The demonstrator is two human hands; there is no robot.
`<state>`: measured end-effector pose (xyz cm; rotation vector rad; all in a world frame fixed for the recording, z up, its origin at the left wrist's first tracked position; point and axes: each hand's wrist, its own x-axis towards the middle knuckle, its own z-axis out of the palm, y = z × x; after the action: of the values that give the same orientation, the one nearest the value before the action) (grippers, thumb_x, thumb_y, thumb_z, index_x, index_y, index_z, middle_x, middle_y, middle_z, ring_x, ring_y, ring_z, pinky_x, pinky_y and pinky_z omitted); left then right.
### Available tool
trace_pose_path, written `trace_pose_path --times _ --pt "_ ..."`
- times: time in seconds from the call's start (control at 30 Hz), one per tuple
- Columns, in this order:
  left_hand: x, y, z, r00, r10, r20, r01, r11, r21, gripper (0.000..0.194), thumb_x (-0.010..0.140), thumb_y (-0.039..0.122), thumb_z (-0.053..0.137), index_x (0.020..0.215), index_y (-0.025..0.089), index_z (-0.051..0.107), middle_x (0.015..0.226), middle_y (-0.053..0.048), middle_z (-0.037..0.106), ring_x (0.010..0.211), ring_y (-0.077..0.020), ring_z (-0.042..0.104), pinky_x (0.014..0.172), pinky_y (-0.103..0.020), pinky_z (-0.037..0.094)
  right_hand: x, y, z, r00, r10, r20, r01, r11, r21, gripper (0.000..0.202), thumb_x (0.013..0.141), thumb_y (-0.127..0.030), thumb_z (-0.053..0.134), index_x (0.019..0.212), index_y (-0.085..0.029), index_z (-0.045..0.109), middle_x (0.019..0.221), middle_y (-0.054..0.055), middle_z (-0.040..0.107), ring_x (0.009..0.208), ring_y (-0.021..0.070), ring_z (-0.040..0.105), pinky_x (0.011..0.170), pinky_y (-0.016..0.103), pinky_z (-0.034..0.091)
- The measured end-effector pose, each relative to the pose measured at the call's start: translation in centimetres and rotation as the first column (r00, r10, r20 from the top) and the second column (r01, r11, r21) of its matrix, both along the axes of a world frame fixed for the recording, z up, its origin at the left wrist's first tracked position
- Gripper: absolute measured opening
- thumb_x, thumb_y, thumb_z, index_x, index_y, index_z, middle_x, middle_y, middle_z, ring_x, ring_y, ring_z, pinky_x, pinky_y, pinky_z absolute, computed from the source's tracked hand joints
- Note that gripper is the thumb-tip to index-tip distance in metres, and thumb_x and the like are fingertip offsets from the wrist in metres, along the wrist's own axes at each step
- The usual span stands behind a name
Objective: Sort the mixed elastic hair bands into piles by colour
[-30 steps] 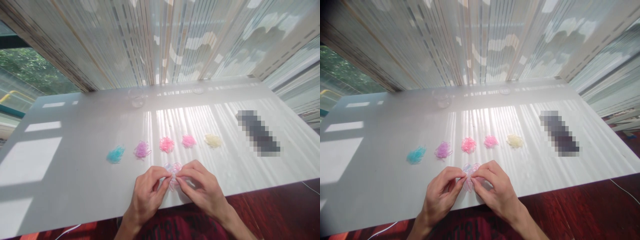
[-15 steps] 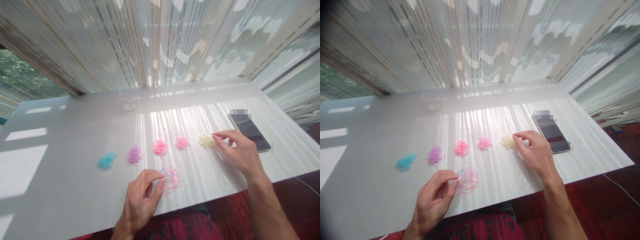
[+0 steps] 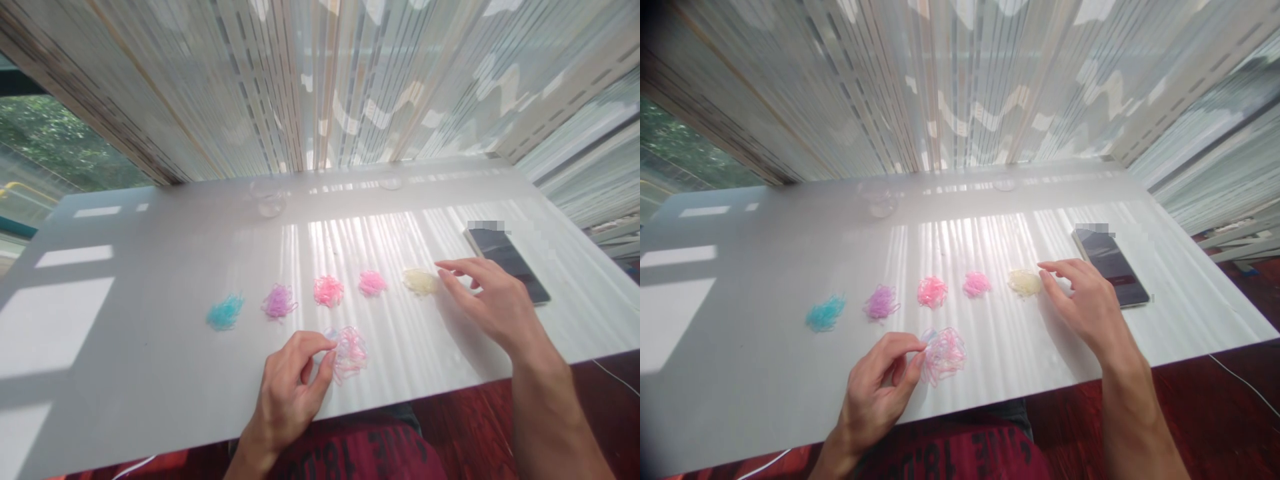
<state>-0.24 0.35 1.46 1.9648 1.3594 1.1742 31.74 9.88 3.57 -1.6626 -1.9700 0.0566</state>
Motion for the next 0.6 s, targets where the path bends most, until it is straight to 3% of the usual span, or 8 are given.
trace_pose_path --times 0.1,0.17,0.3,0.37,0.5,0.6 --pt "0.0 -0.1 0.1 1.0 0.009 0.027 -0.009 1.0 0.001 0.011 0.097 0.014 0.062 0.104 0.022 0.065 0.088 0.001 0.068 0.054 -0.0072 0.049 0.054 -0.019 0.047 -1.4 -1.4 0.5 0.998 0.017 -0.053 -0.014 0.999 0.049 0.019 0.098 -0.035 0.061 0.1 -0.023 0.076 0.094 0.007 0.076 0.083 0.022 0.068 0.054 0.029 0.051" --pt "-0.1 -0.3 0.3 0.999 0.029 0.039 -0.028 1.0 -0.011 0.011 0.098 0.013 0.061 0.103 0.022 0.065 0.087 0.001 0.068 0.056 -0.0077 0.052 0.056 -0.019 0.048 -2.9 -2.7 0.6 0.99 0.093 -0.107 -0.085 0.993 0.077 0.012 0.098 -0.029 0.063 0.1 -0.023 0.074 0.095 0.007 0.075 0.085 0.0217 0.069 0.057 0.029 0.053" --pt "-0.9 -0.9 0.7 0.999 0.029 -0.037 -0.031 0.998 -0.063 0.016 0.099 0.014 0.059 0.111 0.023 0.066 0.089 0.0 0.068 0.061 -0.0093 0.054 0.064 -0.022 0.051 -6.3 -5.3 0.1 0.926 0.319 -0.201 -0.33 0.944 -0.02 0.012 0.1 -0.021 0.061 0.107 -0.023 0.07 0.099 0.005 0.073 0.091 0.0197 0.069 0.078 0.032 0.058" --pt "-1.4 -1.3 0.9 0.994 0.006 -0.113 -0.017 0.996 -0.092 0.019 0.1 0.015 0.059 0.116 0.023 0.065 0.094 0.0 0.07 0.063 -0.0104 0.057 0.067 -0.023 0.052 -7.7 -6.2 -0.2 0.885 0.386 -0.261 -0.421 0.902 -0.093 0.016 0.102 -0.02 0.058 0.113 -0.024 0.068 0.1 0.005 0.071 0.091 0.0184 0.069 0.079 0.031 0.058" --pt "-1.8 -1.7 1.1 0.973 -0.026 -0.228 0.001 0.994 -0.108 0.019 0.099 0.019 0.062 0.116 0.024 0.065 0.097 -0.001 0.072 0.08 -0.0159 0.069 0.072 -0.026 0.054 -9.5 -7.2 -0.9 0.84 0.431 -0.331 -0.496 0.856 -0.143 0.016 0.101 -0.019 0.058 0.113 -0.023 0.068 0.098 0.005 0.068 0.089 0.0181 0.068 0.078 0.031 0.059" --pt "-1.3 -1.6 0.9 0.955 -0.007 -0.296 -0.013 0.998 -0.065 0.016 0.099 0.024 0.064 0.115 0.024 0.064 0.093 -0.001 0.072 0.08 -0.0187 0.071 0.072 -0.03 0.055 -10.1 -7.6 -1.3 0.823 0.445 -0.353 -0.518 0.843 -0.144 0.017 0.098 -0.017 0.062 0.114 -0.022 0.068 0.1 0.006 0.066 0.091 0.0193 0.067 0.079 0.032 0.059"
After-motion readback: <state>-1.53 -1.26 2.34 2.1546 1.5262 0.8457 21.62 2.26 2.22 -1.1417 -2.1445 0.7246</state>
